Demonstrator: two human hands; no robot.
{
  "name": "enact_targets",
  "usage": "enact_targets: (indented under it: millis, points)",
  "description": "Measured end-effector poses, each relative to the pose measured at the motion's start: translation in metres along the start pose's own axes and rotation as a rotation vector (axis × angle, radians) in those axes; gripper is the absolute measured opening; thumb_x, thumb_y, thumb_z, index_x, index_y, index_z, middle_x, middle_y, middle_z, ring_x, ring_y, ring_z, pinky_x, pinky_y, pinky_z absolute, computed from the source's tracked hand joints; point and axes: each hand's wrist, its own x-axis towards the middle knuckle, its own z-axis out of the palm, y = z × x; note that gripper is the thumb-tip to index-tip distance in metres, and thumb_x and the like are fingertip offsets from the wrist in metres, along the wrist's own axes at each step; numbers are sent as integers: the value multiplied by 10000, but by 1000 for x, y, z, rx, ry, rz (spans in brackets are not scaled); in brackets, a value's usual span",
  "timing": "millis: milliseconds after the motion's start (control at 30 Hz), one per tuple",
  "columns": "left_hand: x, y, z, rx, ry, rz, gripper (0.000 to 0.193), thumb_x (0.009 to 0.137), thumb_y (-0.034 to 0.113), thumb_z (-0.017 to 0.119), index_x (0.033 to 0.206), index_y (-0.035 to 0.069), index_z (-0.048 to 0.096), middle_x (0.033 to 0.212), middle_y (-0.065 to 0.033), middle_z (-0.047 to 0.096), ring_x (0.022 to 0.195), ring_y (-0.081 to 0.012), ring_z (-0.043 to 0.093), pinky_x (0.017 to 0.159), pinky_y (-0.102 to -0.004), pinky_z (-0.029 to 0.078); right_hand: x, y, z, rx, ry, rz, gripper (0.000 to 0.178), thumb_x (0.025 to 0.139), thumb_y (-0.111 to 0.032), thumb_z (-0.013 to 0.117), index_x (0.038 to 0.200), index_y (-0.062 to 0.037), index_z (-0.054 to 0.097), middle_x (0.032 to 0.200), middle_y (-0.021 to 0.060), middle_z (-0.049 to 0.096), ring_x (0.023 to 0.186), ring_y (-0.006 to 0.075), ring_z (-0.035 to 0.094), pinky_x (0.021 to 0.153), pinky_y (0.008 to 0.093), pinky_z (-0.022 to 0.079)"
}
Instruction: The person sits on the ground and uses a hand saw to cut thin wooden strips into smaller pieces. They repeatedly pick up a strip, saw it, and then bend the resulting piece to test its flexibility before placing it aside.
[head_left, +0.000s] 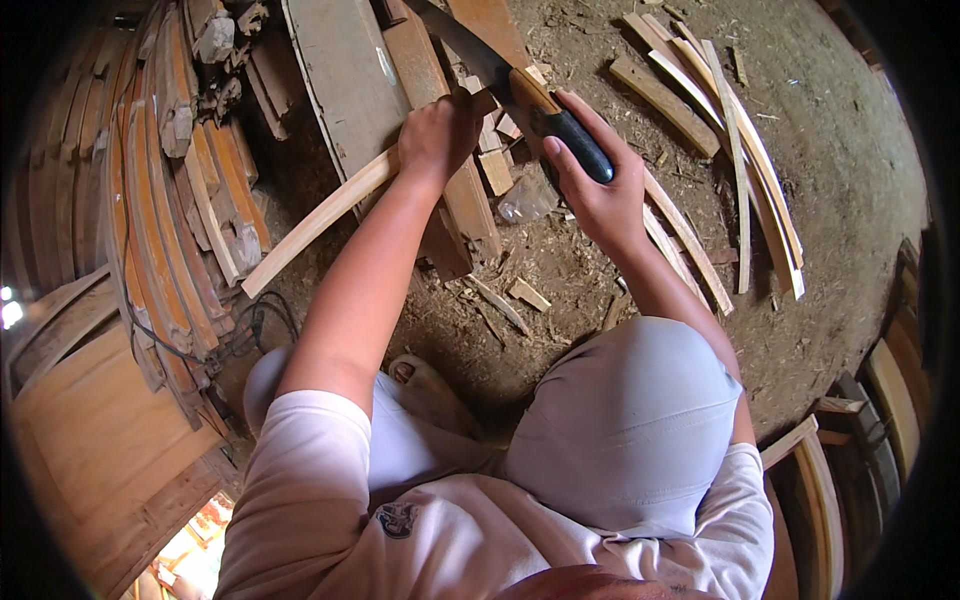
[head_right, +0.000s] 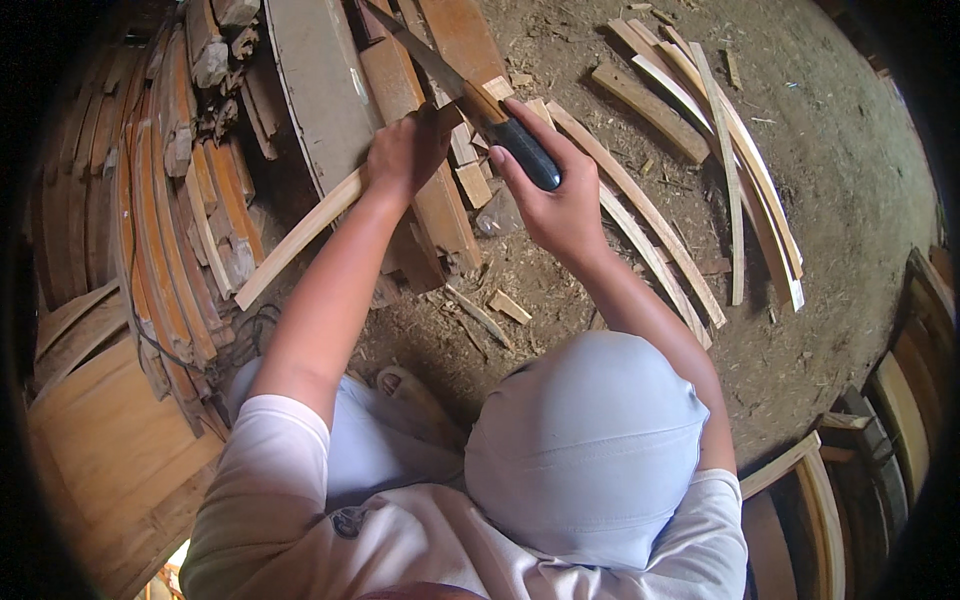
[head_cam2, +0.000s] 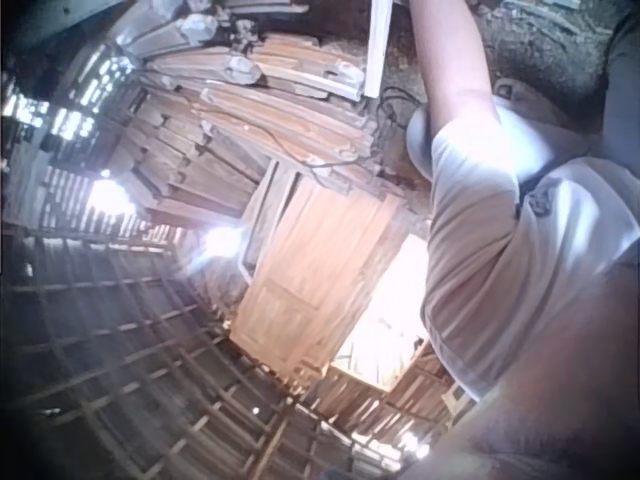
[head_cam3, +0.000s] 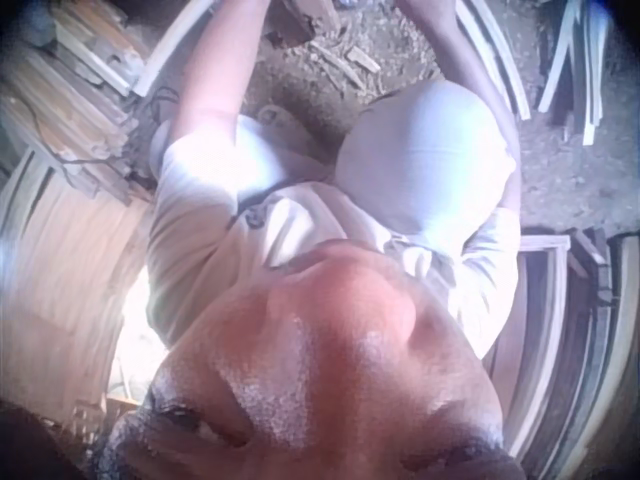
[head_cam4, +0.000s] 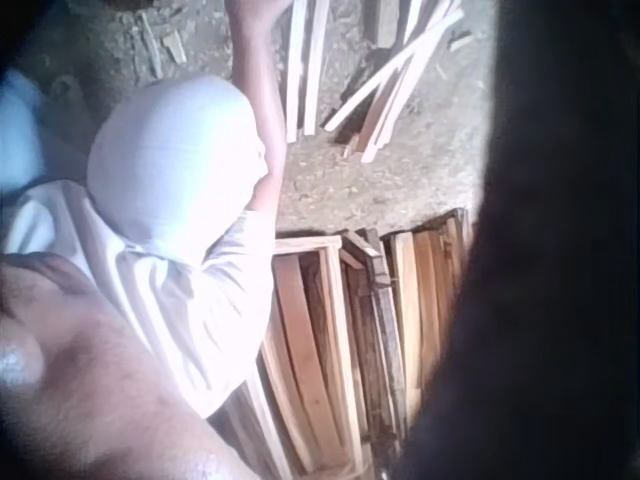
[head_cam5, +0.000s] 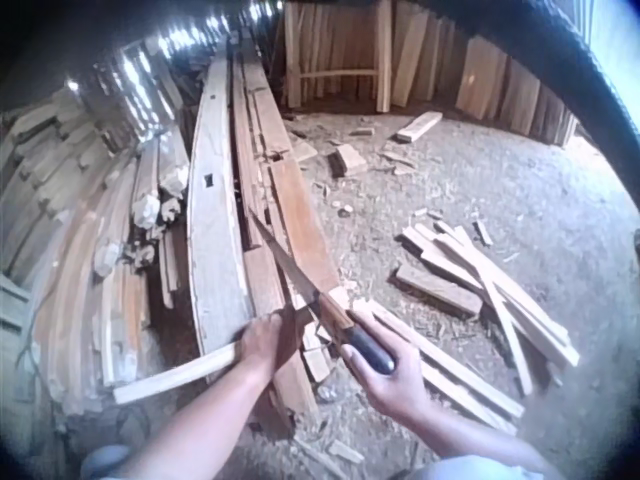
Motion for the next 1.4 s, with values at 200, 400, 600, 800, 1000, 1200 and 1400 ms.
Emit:
enact_targets:
  millis: [200, 400, 600, 800, 1000, 1200, 1400]
  points:
    - [0, 2, -4, 30, 1, 9, 278, 951, 291, 637, 1110, 63, 640, 906, -206, 755, 830, -413, 747, 734, -533, 612, 5, 0, -9, -5, -65, -50, 511, 966, -205, 744, 1437, -62, 607, 1125, 120, 754, 1004, 133, 690, 884, 297, 540]
    - [2, 5, -9, 41, 7, -20, 265, 990, 286, 552, 1023, 67, 697, 871, -230, 745, 843, -429, 745, 767, -529, 614, -6, -10, -24, -98, -121, -22, 523, 979, -225, 728, 1467, -100, 587, 1128, 100, 754, 968, 122, 682, 854, 285, 539]
    - [5, -3, 0, 13, 40, -17, 286, 956, 292, 622, 971, 16, 697, 876, -250, 740, 858, -447, 739, 782, -537, 606, -39, -25, -59, -131, -184, 108, 532, 975, -224, 719, 1480, -127, 580, 1052, 72, 749, 860, 110, 673, 782, 278, 537]
    - [4, -2, -6, -10, 36, -30, 268, 948, 305, 666, 987, 41, 694, 887, -251, 732, 885, -463, 723, 784, -553, 589, -78, -54, -117, -119, -235, 378, 550, 951, -233, 721, 1475, -129, 591, 999, 54, 726, 748, 91, 640, 703, 255, 516]
    - [7, -2, -6, 99, 69, 7, 216, 940, 231, 684, 960, 17, 665, 898, -241, 753, 860, -408, 757, 773, -509, 615, -128, -62, -179, -289, -224, 268, 646, 898, -340, 738, 1459, -53, 594, 1129, 92, 731, 870, 106, 682, 772, 234, 528]
    - [3, 8, -13, 92, 67, 19, 275, 931, 292, 720, 1001, 47, 617, 872, -222, 744, 849, -424, 743, 744, -525, 605, -177, -39, -187, 49, 280, 336, 711, 881, -353, 766, 1451, 26, 575, 1185, 136, 710, 995, 156, 682, 879, 274, 530]
    - [-19, 8, -8, 134, 59, 118, 296, 924, 308, 731, 1027, 64, 598, 926, -188, 743, 837, -423, 735, 736, -532, 596, -136, -24, -132, 270, 207, 406, 586, 946, -217, 742, 1465, -5, 568, 1125, 100, 717, 844, 146, 683, 748, 281, 550]
